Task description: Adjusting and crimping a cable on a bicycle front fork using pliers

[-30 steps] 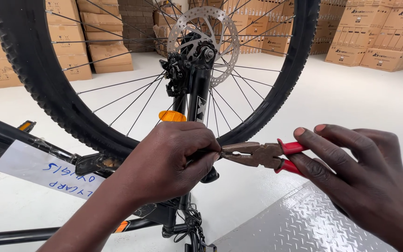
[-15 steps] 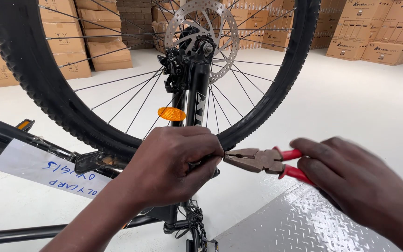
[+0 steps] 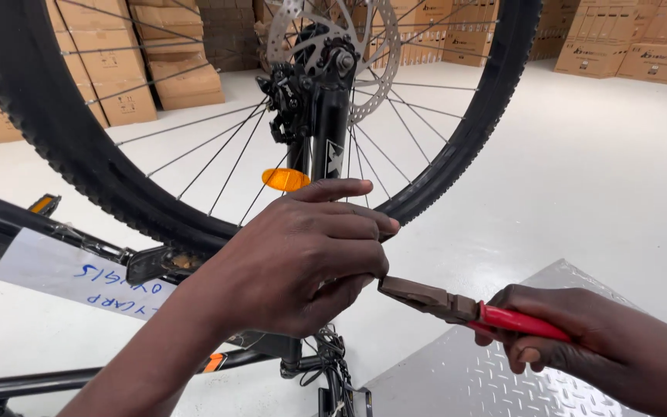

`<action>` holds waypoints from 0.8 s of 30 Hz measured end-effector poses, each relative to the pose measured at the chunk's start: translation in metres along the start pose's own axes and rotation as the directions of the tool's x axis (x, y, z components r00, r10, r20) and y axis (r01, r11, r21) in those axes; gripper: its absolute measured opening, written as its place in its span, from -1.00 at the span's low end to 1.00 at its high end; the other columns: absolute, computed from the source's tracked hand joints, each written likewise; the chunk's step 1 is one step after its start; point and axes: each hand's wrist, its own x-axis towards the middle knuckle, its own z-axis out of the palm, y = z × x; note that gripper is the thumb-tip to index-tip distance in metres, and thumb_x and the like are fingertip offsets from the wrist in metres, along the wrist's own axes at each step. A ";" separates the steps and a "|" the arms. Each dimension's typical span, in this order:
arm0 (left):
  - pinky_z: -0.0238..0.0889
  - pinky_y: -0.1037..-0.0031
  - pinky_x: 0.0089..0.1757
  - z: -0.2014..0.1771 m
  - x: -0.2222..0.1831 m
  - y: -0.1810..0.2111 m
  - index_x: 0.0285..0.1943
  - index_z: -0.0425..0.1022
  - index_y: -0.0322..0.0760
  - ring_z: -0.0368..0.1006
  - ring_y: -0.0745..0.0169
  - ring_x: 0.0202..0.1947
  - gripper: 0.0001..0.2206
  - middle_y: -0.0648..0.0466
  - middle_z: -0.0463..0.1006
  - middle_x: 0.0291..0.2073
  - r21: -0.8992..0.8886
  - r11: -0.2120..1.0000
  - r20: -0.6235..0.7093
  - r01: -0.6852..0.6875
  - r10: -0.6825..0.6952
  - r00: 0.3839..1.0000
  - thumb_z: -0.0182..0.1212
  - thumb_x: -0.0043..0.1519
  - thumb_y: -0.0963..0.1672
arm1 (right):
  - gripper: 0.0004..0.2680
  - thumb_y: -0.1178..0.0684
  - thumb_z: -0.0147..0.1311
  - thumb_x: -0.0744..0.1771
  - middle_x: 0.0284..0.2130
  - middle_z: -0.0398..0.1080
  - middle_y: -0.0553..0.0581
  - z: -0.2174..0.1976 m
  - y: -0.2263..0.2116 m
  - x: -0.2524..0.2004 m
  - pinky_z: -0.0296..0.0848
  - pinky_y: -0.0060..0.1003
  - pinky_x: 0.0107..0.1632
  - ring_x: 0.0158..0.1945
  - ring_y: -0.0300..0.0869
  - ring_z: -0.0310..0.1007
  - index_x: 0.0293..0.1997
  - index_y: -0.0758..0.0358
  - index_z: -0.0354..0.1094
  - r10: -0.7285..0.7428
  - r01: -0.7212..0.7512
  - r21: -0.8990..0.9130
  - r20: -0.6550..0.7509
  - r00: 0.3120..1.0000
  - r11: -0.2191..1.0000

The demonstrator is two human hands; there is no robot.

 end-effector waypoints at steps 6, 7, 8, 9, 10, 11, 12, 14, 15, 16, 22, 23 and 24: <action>-0.03 -0.01 0.35 0.009 0.011 -0.006 -0.21 0.43 -0.25 0.56 0.15 -0.10 -0.91 0.05 0.56 -0.27 -0.119 0.991 -0.072 0.054 -0.063 0.995 0.00 0.27 -0.21 | -0.60 -0.43 0.04 0.24 -0.35 0.84 -0.27 -0.033 0.003 -0.003 0.74 -0.41 -0.22 -0.39 -0.38 0.82 -0.14 -0.14 0.79 0.054 -0.057 -0.131 -0.026 0.998 0.990; -0.10 0.01 0.38 0.010 0.014 -0.006 -0.21 0.44 -0.24 0.57 0.21 -0.07 -0.93 0.05 0.59 -0.24 -0.177 0.978 -0.082 0.108 -0.124 0.989 0.05 0.26 -0.21 | -0.59 -0.39 0.09 0.22 -0.36 0.82 -0.23 -0.039 0.003 -0.004 0.73 -0.40 -0.22 -0.42 -0.34 0.79 -0.08 -0.11 0.81 0.107 -0.109 -0.096 -0.023 0.994 0.989; -0.10 0.01 0.38 0.011 0.015 -0.005 -0.21 0.44 -0.24 0.57 0.21 -0.07 -0.93 0.05 0.59 -0.24 -0.176 0.979 -0.082 0.106 -0.122 0.989 0.05 0.26 -0.21 | -0.59 -0.39 0.09 0.22 -0.36 0.82 -0.23 -0.039 -0.008 -0.004 0.73 -0.40 -0.22 -0.42 -0.34 0.79 -0.08 -0.11 0.81 0.107 -0.109 -0.095 -0.025 0.994 0.989; -0.09 0.03 0.37 0.012 0.017 -0.005 -0.21 0.43 -0.21 0.51 0.21 -0.18 -0.93 0.11 0.53 -0.31 -0.182 0.975 -0.089 0.127 -0.145 0.985 0.04 0.25 -0.21 | -0.66 -0.38 0.06 0.21 -0.46 0.79 -0.27 -0.041 -0.021 -0.003 0.61 -0.50 -0.18 -0.41 -0.42 0.75 -0.16 -0.29 0.79 0.343 -0.351 -0.247 -0.075 0.936 0.903; -0.08 0.05 0.36 0.013 0.019 -0.005 -0.21 0.42 -0.18 0.46 0.22 -0.28 -0.93 0.17 0.47 -0.37 -0.189 0.971 -0.096 0.147 -0.167 0.981 0.03 0.23 -0.21 | -0.69 -0.36 0.04 0.20 -0.56 0.76 -0.27 -0.042 -0.033 -0.003 0.51 -0.59 -0.14 -0.40 -0.46 0.73 -0.24 -0.43 0.82 0.541 -0.565 -0.348 -0.175 0.823 0.748; -0.08 0.05 0.36 0.015 0.020 -0.005 -0.21 0.42 -0.18 0.46 0.22 -0.28 -0.93 0.17 0.47 -0.37 -0.188 0.971 -0.101 0.145 -0.166 0.981 0.03 0.23 -0.21 | -0.69 -0.36 0.04 0.20 -0.56 0.76 -0.27 -0.044 -0.034 -0.003 0.51 -0.59 -0.14 -0.40 -0.46 0.73 -0.24 -0.43 0.82 0.540 -0.565 -0.351 -0.177 0.823 0.746; -0.19 -0.07 0.35 0.016 0.021 -0.005 -0.23 0.42 -0.15 0.50 0.27 -0.21 -0.94 0.21 0.50 -0.33 -0.196 0.966 -0.105 0.167 -0.190 0.976 0.09 0.21 -0.20 | -0.69 -0.34 0.07 0.19 -0.55 0.78 -0.24 -0.046 -0.034 -0.004 0.54 -0.58 -0.12 -0.40 -0.45 0.77 -0.24 -0.37 0.83 0.553 -0.578 -0.325 -0.174 0.815 0.749; -0.30 -0.18 0.34 0.018 0.022 -0.006 -0.25 0.42 -0.11 0.54 0.31 -0.14 -0.93 0.26 0.52 -0.29 -0.200 0.963 -0.111 0.183 -0.208 0.972 0.15 0.19 -0.20 | -0.69 -0.33 0.09 0.19 -0.54 0.79 -0.20 -0.048 -0.036 -0.005 0.57 -0.57 -0.10 -0.40 -0.43 0.81 -0.25 -0.31 0.84 0.562 -0.589 -0.297 -0.177 0.808 0.752; -0.26 -0.16 0.32 0.019 0.023 -0.007 -0.25 0.43 -0.11 0.56 0.29 -0.05 -0.94 0.21 0.57 -0.29 -0.177 0.968 -0.124 0.177 -0.200 0.972 0.16 0.18 -0.19 | -0.69 -0.33 0.08 0.19 -0.58 0.80 -0.17 -0.048 -0.037 -0.005 0.58 -0.56 -0.12 -0.43 -0.40 0.77 -0.26 -0.30 0.83 0.565 -0.587 -0.289 -0.164 0.809 0.756; -0.22 -0.14 0.30 0.020 0.023 -0.008 -0.25 0.44 -0.10 0.58 0.27 0.03 -0.94 0.16 0.62 -0.29 -0.154 0.973 -0.137 0.170 -0.192 0.972 0.18 0.17 -0.18 | -0.70 -0.32 0.08 0.19 -0.63 0.81 -0.13 -0.048 -0.038 -0.006 0.59 -0.55 -0.15 -0.45 -0.37 0.73 -0.27 -0.28 0.82 0.567 -0.585 -0.282 -0.152 0.810 0.760; -0.02 0.08 0.60 -0.007 0.020 0.005 0.43 0.27 -0.25 0.13 -0.06 0.64 -0.46 -0.17 0.24 0.53 -0.537 0.844 -0.332 -0.011 -0.199 0.922 0.03 0.42 0.13 | -0.72 -0.34 0.14 0.19 -0.62 0.80 -0.19 -0.058 -0.006 -0.003 0.74 -0.63 -0.18 -0.48 -0.43 0.77 -0.23 -0.30 0.79 0.512 -0.514 -0.282 -0.087 0.854 0.810; -0.02 0.08 0.60 -0.009 0.021 0.005 0.43 0.27 -0.25 0.13 -0.06 0.64 -0.46 -0.17 0.24 0.53 -0.521 0.853 -0.328 -0.006 -0.194 0.925 0.03 0.42 0.13 | -0.72 -0.34 0.14 0.19 -0.62 0.80 -0.19 -0.060 0.002 -0.001 0.74 -0.63 -0.18 -0.48 -0.43 0.77 -0.23 -0.30 0.79 0.495 -0.499 -0.279 -0.090 0.864 0.820; -0.04 0.07 0.56 -0.013 0.022 0.006 0.51 0.09 -0.25 -0.03 -0.14 0.69 -0.36 -0.21 0.03 0.62 -0.768 0.616 -0.423 -0.175 -0.284 0.860 0.12 0.25 0.00 | -0.72 -0.34 0.15 0.19 -0.64 0.80 -0.18 -0.061 0.010 0.001 0.77 -0.64 -0.20 -0.49 -0.45 0.79 -0.24 -0.29 0.80 0.507 -0.508 -0.274 -0.078 0.858 0.817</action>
